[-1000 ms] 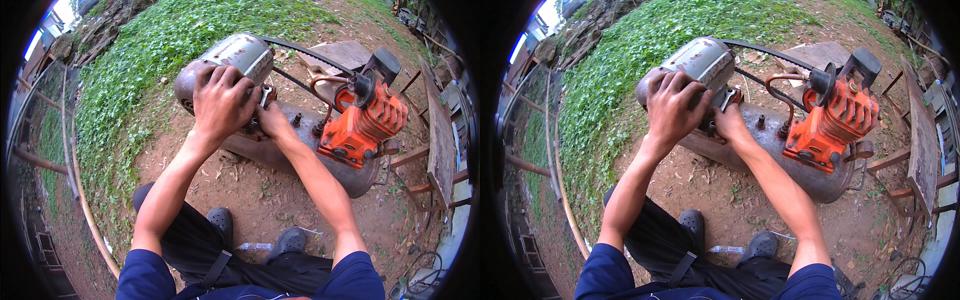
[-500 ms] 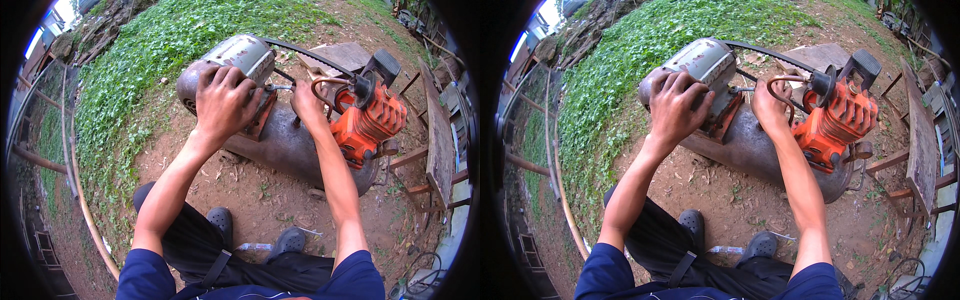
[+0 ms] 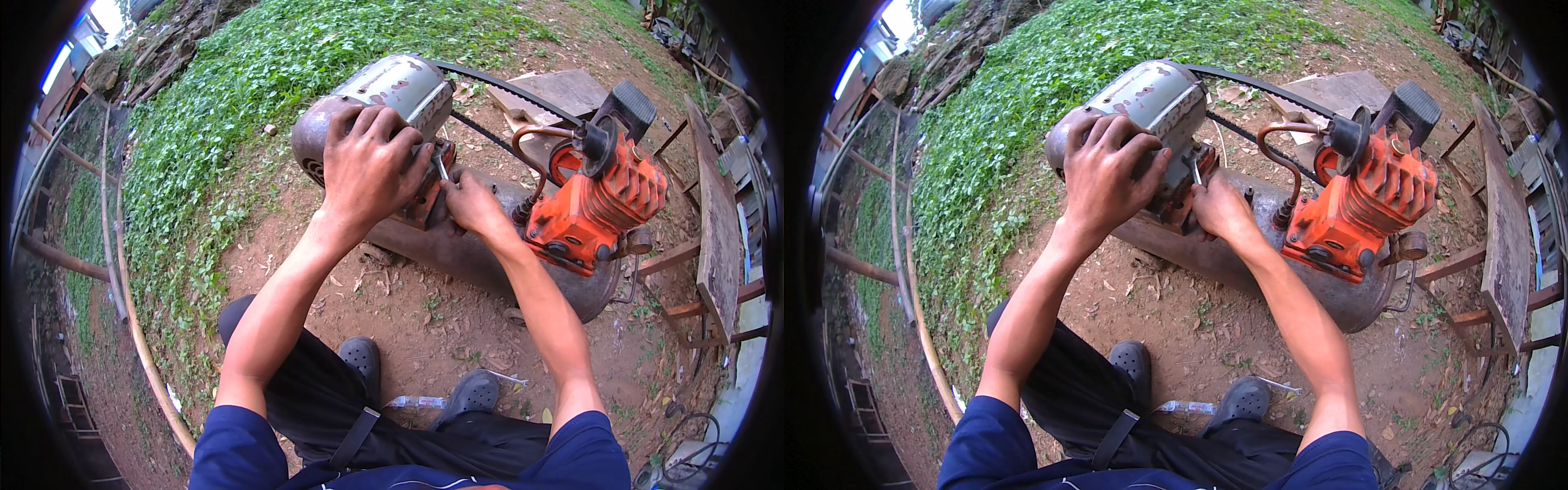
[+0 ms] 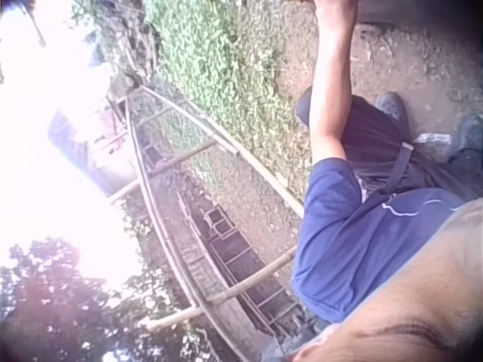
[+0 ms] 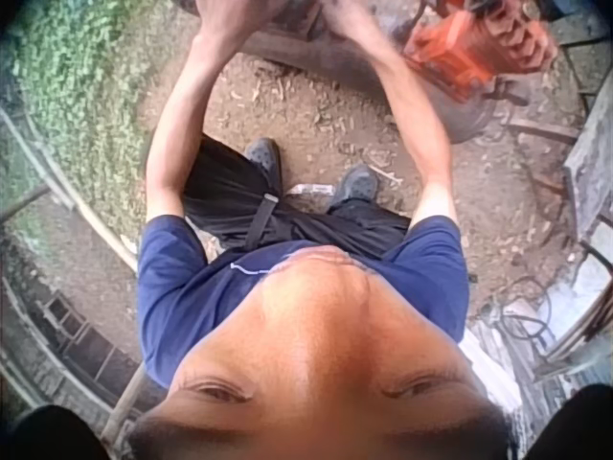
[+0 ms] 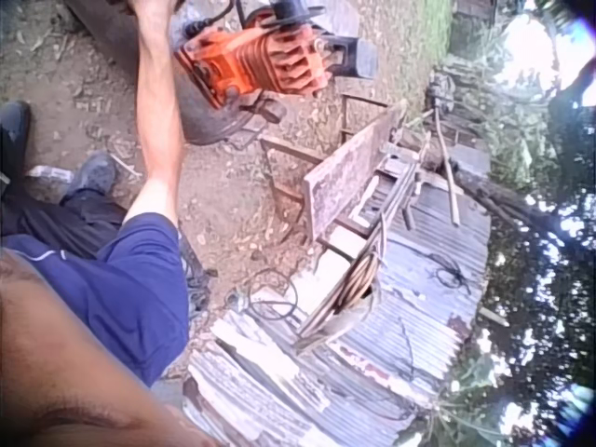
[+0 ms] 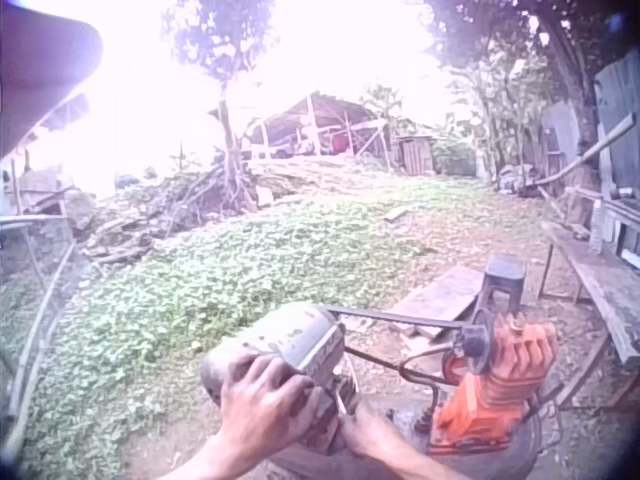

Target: The person uses a wrench to tighten or loosen bolts on a motor and compressor assembly mounted on a tank, handling a small component and applying the tool to various fasteners.

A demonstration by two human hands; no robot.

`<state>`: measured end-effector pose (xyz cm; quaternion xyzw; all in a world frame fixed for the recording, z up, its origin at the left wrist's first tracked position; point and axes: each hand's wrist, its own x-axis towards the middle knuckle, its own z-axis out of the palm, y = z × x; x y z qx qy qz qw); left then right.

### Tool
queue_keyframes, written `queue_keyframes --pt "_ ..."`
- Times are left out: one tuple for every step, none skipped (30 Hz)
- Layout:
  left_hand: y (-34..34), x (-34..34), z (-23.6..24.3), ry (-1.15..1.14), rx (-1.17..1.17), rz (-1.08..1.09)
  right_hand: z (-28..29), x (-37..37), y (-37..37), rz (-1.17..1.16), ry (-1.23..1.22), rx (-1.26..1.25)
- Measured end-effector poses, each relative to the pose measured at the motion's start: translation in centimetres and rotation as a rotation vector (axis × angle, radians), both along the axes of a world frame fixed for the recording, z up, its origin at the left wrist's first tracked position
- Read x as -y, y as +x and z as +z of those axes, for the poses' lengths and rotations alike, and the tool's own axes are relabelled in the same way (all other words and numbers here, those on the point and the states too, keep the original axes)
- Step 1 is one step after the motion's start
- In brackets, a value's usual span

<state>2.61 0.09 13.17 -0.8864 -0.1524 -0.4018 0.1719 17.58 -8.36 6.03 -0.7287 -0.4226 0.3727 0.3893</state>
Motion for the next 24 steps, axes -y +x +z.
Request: queue_keyframes --pt "0.1 0.1 0.1 -0.004 0.001 -0.007 -0.6 -0.2 -0.2 -0.030 0.019 -0.090" --pt "0.3 0.2 0.2 -0.008 0.000 -0.015 -1.7 -0.6 -0.3 -0.060 0.037 -0.180" --pt "0.4 0.2 0.3 -0.012 -0.001 -0.022 -2.6 -0.9 -0.3 -0.091 0.056 -0.271" --pt "0.3 0.2 0.2 -0.014 -0.003 -0.018 -2.6 -1.0 -0.6 -0.094 0.070 -0.296" --pt "0.2 0.1 0.2 -0.016 -0.006 -0.013 -2.6 -1.2 -1.0 -0.097 0.083 -0.321" --pt "0.1 0.1 0.2 -0.018 -0.008 -0.009 -2.7 -1.3 -1.1 -0.101 0.097 -0.346" --pt "0.1 0.2 0.2 -0.030 -0.016 0.001 -3.1 -1.5 -1.0 -0.096 0.116 -0.349" --pt "0.1 0.4 0.4 -0.042 -0.025 0.010 -3.6 -1.7 -0.7 -0.091 0.136 -0.353" --pt "0.2 0.5 0.4 -0.055 -0.033 0.019 -3.9 -1.8 -0.5 -0.087 0.156 -0.356" --pt "0.2 0.5 0.4 -0.052 -0.031 0.019 -3.9 -1.9 -0.5 -0.077 0.167 -0.368" --pt "0.1 0.5 0.4 -0.050 -0.029 0.019 -3.8 -2.0 -0.5 -0.067 0.179 -0.380" --pt "0.1 0.5 0.4 -0.048 -0.027 0.019 -3.8 -2.0 -0.5 -0.058 0.191 -0.392" --pt "0.1 0.5 0.4 -0.049 -0.027 0.021 -3.6 -2.1 -0.5 -0.054 0.172 -0.401" --pt "0.1 0.5 0.4 -0.049 -0.028 0.023 -3.5 -2.2 -0.5 -0.050 0.153 -0.410" --pt "0.0 0.5 0.4 -0.049 -0.028 0.025 -3.4 -2.4 -0.4 -0.046 0.134 -0.419" --pt "0.1 0.5 0.4 -0.048 -0.026 0.024 -3.5 -2.5 -0.3 -0.064 0.128 -0.362" --pt "0.1 0.5 0.4 -0.048 -0.025 0.024 -3.8 -2.7 -0.1 -0.083 0.120 -0.305" --pt "0.2 0.5 0.3 -0.047 -0.023 0.024 -4.1 -2.8 0.1 -0.101 0.113 -0.248" --pt "0.3 0.5 0.3 -0.038 -0.019 0.017 -4.3 -3.0 0.6 -0.127 0.107 -0.134" --pt "0.4 0.3 0.1 -0.029 -0.015 0.010 -4.6 -3.1 1.5 -0.152 0.101 -0.019" --pt "0.5 0.2 0.1 -0.020 -0.010 0.003 -4.7 -3.1 2.4 -0.178 0.095 0.096" --pt "0.7 0.2 0.0 -0.024 -0.007 -0.002 -4.2 -2.8 3.2 -0.197 0.065 0.129" --pt "0.4 0.2 0.0 -0.024 -0.007 0.006 -3.0 -2.5 3.2 -0.193 0.074 0.211" --pt "0.1 0.2 0.0 -0.025 -0.008 0.013 -1.5 -2.0 3.2 -0.189 0.084 0.292"
